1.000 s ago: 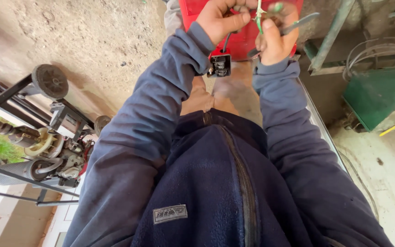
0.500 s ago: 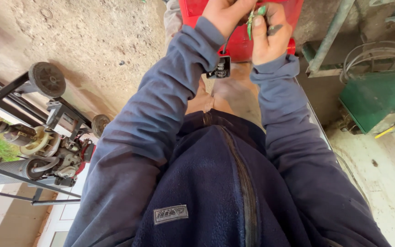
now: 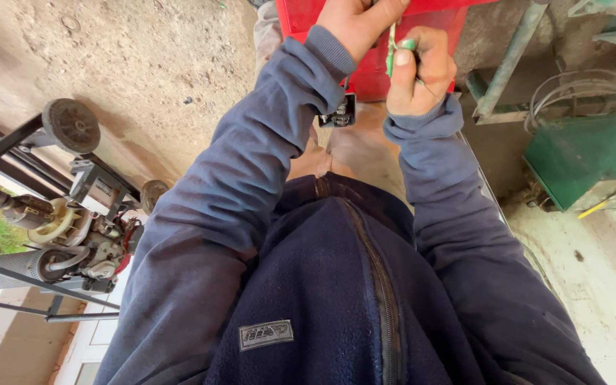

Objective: The person replaces the power cord on a red machine. They strip the insulation from the cord wires with a knife, twist the wire strands, and connect the wires to the machine's switch and terminals, working on the wiring while standing over the machine.

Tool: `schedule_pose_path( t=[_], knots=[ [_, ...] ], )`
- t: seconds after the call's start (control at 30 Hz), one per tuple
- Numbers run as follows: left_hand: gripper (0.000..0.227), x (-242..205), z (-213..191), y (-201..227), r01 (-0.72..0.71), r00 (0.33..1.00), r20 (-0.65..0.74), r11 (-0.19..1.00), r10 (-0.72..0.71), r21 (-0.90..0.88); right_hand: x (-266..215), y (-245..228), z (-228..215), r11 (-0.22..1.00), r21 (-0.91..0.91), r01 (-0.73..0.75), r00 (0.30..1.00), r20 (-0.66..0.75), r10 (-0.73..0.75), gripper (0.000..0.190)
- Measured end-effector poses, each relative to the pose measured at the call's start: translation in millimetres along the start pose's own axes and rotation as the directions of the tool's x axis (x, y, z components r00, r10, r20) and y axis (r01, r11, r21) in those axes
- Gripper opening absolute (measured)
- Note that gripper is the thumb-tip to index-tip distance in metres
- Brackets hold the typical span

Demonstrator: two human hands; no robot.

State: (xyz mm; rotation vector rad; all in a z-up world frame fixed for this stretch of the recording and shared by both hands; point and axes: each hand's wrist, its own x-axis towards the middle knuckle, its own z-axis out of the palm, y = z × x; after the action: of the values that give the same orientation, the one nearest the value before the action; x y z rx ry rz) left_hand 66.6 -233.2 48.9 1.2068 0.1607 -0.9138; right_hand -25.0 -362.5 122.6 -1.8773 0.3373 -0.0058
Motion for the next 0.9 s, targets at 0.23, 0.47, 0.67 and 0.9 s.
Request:
schedule_pose_path(
  t=[0.23,0.47,0.67,0.9],
  knots=[
    [0.018,9.9,3.5,-5.8,-0.221,0.973,-0.027,0.956,0.231,0.194,8.3,-15.4,-17.9,0.994,-0.077,0.071,0.997,0.015,-0.070,0.013],
    [0.022,6.8,-2.0,-25.3,-0.115,0.988,-0.076,0.973,0.133,0.201,18.5,-58.2,-39.1,0.925,-0.096,0.367,0.909,0.246,-0.336,0.021],
    [0.032,-12.4,-18.2,-19.9,0.059,0.998,0.000,0.993,-0.059,-0.106,-15.2,-27.6,-35.9,0.991,0.130,0.027,1.000,-0.006,-0.026,0.021],
    [0.018,-97.9,-83.3,-18.9,0.126,0.991,0.034,0.992,-0.127,0.017,-31.6,-34.0,18.9,0.973,0.121,-0.196,0.978,0.089,0.186,0.015]
  ],
)
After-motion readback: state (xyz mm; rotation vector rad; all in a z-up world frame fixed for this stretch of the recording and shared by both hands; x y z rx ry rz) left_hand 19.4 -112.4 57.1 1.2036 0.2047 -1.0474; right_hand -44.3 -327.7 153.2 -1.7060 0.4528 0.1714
